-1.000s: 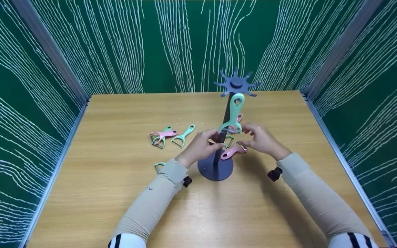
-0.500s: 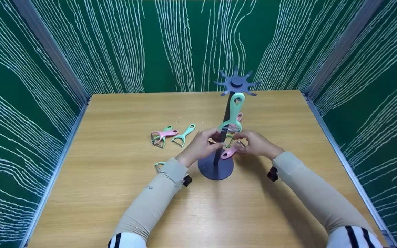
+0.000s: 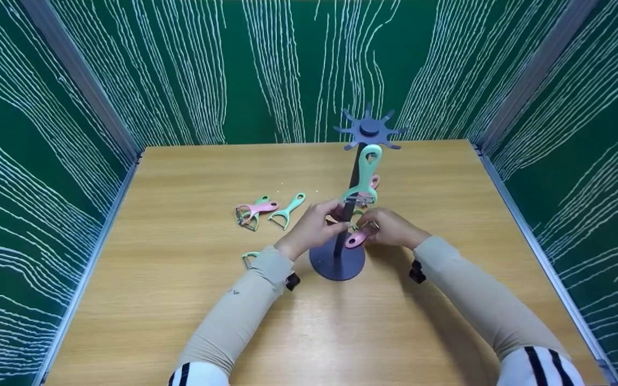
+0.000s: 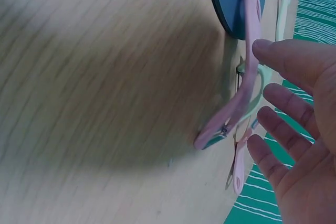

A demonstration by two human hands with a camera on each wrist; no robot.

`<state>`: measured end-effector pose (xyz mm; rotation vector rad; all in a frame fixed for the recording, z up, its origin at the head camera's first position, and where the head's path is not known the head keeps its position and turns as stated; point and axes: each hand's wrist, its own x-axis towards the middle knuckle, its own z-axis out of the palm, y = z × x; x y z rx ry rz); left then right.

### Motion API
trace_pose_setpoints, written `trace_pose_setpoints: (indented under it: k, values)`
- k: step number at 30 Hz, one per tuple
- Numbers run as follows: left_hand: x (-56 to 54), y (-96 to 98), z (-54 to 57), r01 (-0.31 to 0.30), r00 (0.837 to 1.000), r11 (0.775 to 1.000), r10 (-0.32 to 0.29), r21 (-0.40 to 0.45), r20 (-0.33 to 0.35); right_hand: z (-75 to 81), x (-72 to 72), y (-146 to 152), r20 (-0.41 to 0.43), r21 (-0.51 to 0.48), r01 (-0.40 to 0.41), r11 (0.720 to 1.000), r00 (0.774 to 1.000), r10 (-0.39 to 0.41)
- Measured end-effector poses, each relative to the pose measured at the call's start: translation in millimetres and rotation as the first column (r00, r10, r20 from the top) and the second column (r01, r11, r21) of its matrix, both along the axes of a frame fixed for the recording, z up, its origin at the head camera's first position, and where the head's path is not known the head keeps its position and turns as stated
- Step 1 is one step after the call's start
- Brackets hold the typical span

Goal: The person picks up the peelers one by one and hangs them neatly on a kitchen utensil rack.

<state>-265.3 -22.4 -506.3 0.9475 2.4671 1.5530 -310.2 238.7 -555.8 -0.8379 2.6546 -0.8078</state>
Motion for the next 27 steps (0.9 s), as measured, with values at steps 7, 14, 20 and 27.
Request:
trace_pose_setpoints:
  k: [7, 14, 20, 27]
  values:
    - [-0.9, 2.1, -1.2, 0.006, 1.000, 1.000, -0.005, 0.022, -0.021, -9.3, -7.5, -4, -0.066, 0.047, -0.088, 0.995, 0.994, 0.091]
    - [-1.6, 1.6, 0.4, 0.012, 1.000, 0.999, -0.012, 0.031, -0.015, -11.8, -12.0, -7, -0.085, 0.099, -0.118, 0.988, 0.988, 0.126]
    - [-1.3, 1.1, -0.1, 0.005, 1.000, 1.000, -0.005, 0.003, -0.008, -8.6, -11.0, -7, -0.117, 0.096, -0.138, 0.986, 0.982, 0.149]
    - [-1.1, 0.3, -1.8, 0.007, 1.000, 1.000, -0.007, 0.008, -0.007, 5.0, -6.7, -6, -0.087, 0.040, -0.075, 0.996, 0.993, 0.078]
